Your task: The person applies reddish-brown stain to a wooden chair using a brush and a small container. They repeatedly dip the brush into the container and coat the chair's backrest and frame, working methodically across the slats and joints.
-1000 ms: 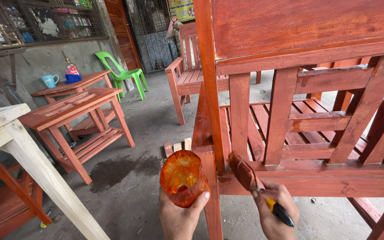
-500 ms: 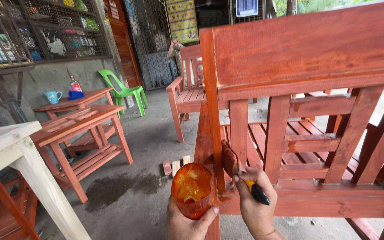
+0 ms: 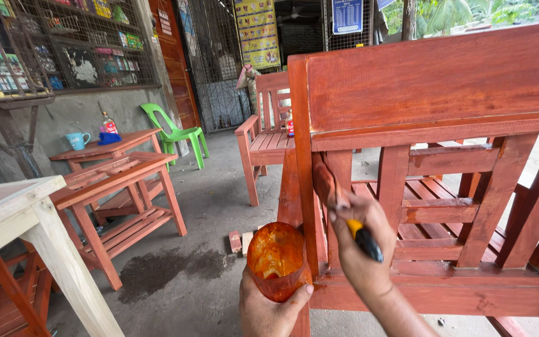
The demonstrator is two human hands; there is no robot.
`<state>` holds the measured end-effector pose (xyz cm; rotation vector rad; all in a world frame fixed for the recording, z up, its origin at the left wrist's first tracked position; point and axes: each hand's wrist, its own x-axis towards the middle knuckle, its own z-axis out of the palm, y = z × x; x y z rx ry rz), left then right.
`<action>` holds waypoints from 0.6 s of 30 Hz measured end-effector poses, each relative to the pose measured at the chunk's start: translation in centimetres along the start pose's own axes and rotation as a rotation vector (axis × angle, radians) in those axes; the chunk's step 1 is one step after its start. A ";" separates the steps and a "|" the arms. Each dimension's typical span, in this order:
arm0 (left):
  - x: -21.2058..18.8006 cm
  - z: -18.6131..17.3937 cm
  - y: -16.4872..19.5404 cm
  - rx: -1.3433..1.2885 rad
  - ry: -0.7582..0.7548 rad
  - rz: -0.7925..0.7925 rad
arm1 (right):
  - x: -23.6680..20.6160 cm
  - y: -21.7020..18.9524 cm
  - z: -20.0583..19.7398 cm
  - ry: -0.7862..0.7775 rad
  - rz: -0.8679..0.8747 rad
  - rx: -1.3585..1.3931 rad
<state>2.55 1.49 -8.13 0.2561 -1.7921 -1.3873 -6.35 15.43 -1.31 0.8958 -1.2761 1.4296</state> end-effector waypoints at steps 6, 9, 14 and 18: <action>0.7 -0.1 -1.1 0.043 -0.039 -0.081 | -3.4 0.6 -0.1 -0.025 0.170 -0.048; 1.0 -0.2 -1.2 0.030 -0.075 -0.109 | -0.8 1.2 0.0 0.002 0.063 -0.038; 1.2 0.3 -0.5 -0.138 -0.062 -0.128 | 2.3 1.7 0.1 0.020 -0.016 0.061; 0.3 0.8 -0.1 -0.051 -0.019 -0.095 | 0.2 2.8 -0.8 0.000 0.233 0.116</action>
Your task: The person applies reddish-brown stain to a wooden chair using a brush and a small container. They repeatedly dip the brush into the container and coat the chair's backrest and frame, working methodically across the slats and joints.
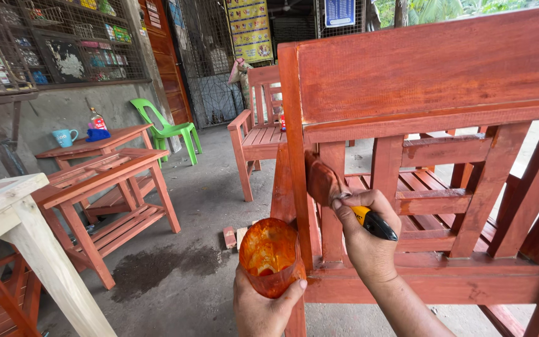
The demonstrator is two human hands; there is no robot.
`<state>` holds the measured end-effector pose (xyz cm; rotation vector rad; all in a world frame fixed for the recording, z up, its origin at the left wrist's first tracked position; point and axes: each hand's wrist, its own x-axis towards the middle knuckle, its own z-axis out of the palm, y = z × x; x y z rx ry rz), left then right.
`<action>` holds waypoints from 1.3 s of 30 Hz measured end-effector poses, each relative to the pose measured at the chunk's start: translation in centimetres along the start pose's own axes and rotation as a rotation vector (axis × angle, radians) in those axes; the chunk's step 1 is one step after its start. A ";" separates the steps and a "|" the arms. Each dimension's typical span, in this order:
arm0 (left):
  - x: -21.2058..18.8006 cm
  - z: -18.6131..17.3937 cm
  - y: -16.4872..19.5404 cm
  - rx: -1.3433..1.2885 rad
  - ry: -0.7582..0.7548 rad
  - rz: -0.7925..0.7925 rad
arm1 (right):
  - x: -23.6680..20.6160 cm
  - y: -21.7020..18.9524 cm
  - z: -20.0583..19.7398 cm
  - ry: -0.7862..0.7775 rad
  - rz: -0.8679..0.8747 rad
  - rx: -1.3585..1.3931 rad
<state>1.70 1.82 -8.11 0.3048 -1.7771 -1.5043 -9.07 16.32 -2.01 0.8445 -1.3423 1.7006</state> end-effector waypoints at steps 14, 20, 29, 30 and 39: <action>-0.9 0.4 -0.3 0.105 -0.007 -0.129 | -9.8 7.9 -1.8 -0.035 0.320 -0.204; -0.9 0.0 -1.0 0.040 -0.013 -0.124 | -13.5 9.8 -2.7 -0.053 0.573 -0.139; -1.9 -1.0 -1.8 0.185 0.022 -0.053 | -4.7 2.5 -0.9 -0.010 0.281 0.048; -1.9 -1.0 -1.8 0.173 0.028 -0.044 | -3.4 1.0 -0.6 -0.024 0.186 0.061; -1.6 -1.3 -1.9 0.122 -0.007 -0.006 | -0.4 -3.6 0.4 -0.039 -0.321 -0.214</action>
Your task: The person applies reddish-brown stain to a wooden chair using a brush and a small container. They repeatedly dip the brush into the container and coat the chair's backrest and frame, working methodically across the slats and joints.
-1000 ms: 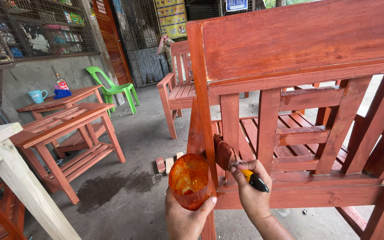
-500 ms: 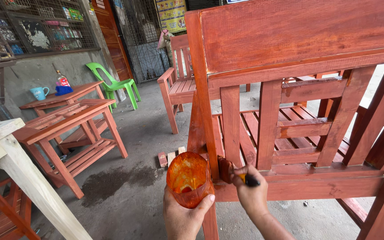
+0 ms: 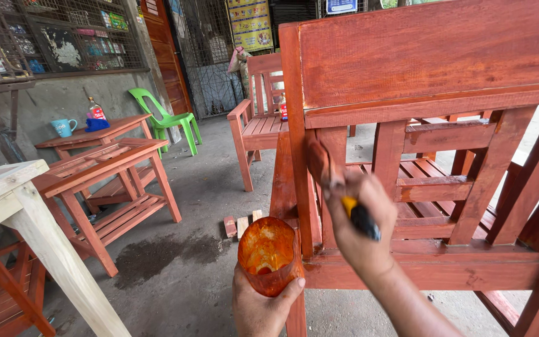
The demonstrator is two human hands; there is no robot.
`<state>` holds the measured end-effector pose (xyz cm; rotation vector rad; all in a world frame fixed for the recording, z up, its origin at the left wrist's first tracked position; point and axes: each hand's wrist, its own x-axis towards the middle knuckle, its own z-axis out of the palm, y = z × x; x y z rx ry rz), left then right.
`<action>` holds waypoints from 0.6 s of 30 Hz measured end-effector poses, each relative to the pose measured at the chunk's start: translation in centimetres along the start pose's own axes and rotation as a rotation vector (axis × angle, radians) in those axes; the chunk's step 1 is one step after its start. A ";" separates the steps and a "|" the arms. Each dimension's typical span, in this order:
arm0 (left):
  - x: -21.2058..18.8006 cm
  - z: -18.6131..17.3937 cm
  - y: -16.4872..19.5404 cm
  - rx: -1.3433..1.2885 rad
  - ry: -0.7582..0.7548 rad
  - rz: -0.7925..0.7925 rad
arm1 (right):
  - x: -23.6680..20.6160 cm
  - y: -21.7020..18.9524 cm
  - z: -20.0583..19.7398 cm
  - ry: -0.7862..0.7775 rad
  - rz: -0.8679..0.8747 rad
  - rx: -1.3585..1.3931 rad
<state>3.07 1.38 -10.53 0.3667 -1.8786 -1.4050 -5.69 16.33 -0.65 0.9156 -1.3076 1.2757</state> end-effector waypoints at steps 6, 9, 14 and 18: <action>-0.2 0.0 -0.5 -0.134 0.012 -0.054 | -9.1 0.2 -1.1 -0.160 0.295 -0.035; -0.3 -0.1 -0.5 -0.190 0.013 -0.008 | -9.9 0.7 -1.4 -0.190 0.397 -0.029; -0.6 -0.8 -0.1 0.044 0.001 -0.115 | -4.5 1.0 -0.7 -0.087 0.305 0.092; -0.7 -0.7 0.2 -0.001 0.013 -0.117 | -0.8 0.9 -0.3 -0.021 0.137 0.133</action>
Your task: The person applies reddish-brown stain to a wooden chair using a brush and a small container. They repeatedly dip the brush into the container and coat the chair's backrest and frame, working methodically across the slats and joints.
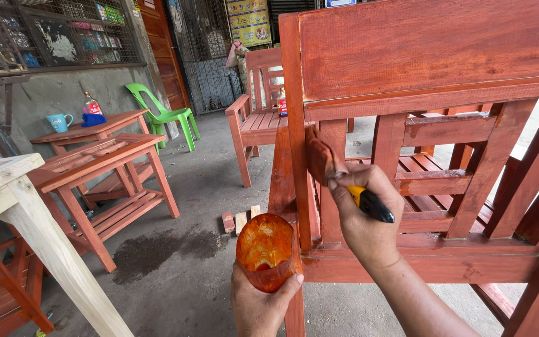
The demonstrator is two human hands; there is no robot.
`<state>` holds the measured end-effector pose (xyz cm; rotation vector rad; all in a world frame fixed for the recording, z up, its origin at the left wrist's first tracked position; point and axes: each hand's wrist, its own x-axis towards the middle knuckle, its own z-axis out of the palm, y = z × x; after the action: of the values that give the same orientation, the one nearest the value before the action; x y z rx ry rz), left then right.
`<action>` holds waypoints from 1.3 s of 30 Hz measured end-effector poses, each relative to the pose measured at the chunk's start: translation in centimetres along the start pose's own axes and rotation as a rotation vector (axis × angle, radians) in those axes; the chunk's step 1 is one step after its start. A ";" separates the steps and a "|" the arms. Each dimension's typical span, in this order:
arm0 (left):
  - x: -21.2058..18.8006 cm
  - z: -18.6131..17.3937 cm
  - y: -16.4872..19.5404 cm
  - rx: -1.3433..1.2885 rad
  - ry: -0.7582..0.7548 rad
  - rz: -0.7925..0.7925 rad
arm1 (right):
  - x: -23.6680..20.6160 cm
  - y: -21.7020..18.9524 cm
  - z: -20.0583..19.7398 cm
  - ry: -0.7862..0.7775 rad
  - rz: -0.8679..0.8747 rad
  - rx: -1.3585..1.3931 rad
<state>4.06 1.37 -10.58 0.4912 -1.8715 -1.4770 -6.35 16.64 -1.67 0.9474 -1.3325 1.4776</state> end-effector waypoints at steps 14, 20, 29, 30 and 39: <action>0.1 -0.4 -0.8 0.040 0.041 0.035 | -9.0 7.5 1.6 -0.313 0.559 -0.313; -0.2 -1.3 -1.3 0.034 0.037 0.007 | -8.2 5.9 0.9 -0.403 0.644 -0.383; 0.9 -4.3 -2.5 0.049 0.029 -0.026 | -5.5 3.4 3.7 -0.370 0.571 -0.446; 1.0 -4.7 -2.6 0.028 0.030 0.005 | -5.8 3.6 4.4 -0.367 0.516 -0.448; 2.1 -9.0 -4.7 -0.022 0.017 0.042 | -6.8 3.4 7.5 -0.561 0.613 -0.757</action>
<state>8.51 -7.60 -13.49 0.4497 -1.8399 -1.4599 -7.76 8.30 -8.16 0.4604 -2.5197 0.9542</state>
